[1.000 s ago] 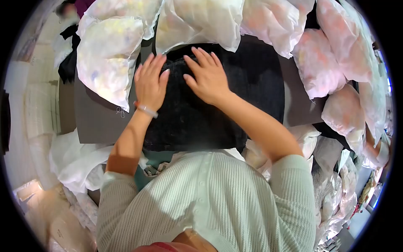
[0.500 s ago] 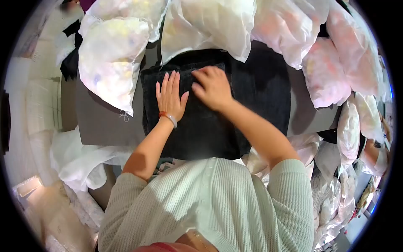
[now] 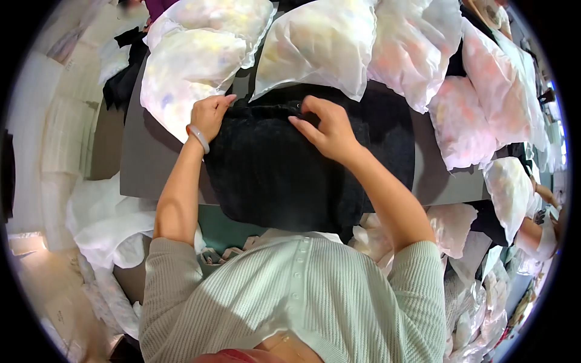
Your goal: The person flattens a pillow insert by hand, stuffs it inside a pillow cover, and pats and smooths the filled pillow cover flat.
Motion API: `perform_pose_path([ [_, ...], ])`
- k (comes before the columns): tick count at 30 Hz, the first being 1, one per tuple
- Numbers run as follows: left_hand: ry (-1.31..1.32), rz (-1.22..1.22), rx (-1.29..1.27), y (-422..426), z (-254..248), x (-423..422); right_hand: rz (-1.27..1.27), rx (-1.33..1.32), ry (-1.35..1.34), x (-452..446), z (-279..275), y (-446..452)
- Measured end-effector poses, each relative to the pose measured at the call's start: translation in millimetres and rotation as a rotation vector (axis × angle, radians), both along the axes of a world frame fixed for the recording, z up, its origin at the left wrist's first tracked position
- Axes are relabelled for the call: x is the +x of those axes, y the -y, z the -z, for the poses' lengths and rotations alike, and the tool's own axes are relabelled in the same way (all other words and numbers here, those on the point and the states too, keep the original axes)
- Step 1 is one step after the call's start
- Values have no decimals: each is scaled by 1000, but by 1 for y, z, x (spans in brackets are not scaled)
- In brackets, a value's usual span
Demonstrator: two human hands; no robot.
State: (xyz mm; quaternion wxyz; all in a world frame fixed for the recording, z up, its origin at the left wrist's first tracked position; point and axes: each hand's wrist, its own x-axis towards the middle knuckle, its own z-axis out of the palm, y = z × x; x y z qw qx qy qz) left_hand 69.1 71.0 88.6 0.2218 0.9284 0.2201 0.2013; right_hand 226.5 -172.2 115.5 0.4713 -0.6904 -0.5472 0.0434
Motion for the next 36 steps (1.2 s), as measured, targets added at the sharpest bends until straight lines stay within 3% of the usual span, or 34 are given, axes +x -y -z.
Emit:
perform_pose_path([
  [1,333,29,1,1,8,-3,90,61,-88,-6,0,10],
  [4,254,-123,122,8,24,-10,248,38,-201,-19,22,18],
  [7,277,-114,118,15,4,-4,238,115,-159,-14,8,25],
  [9,459,-27,83,24,-46,2,174,217,-67,-3,-31,33],
  [11,548,44,123,43,-126,-8,174,387,234,0,-92,43],
  [14,588,127,453,67,-193,-37,-5,495,479,-4,-136,65],
  [16,517,253,523,75,-166,-56,-239,258,618,-15,-119,82],
  [18,293,325,460,87,-91,-72,-263,10,546,-20,-46,101],
  [21,90,311,210,124,69,-98,-235,-292,411,-46,75,126],
  [22,78,320,185,132,76,-103,-256,-359,375,-53,96,132],
  [24,58,304,222,135,73,-100,-246,-356,332,-55,82,136],
  [26,173,61,-89,121,23,-95,-304,-342,-2,-43,36,138],
  [29,609,-140,-10,96,-91,-87,142,101,257,-13,-38,128],
  [30,759,-298,143,97,-124,-81,280,297,80,-8,-55,127],
  [32,1146,-193,454,91,-162,-72,568,765,158,4,-85,117],
  [33,1148,-188,449,95,-158,-66,573,763,162,5,-82,108],
  [35,1129,18,399,112,-129,-46,848,896,196,6,-51,87],
  [36,1064,129,358,121,-110,-34,766,185,125,-13,-16,67],
])
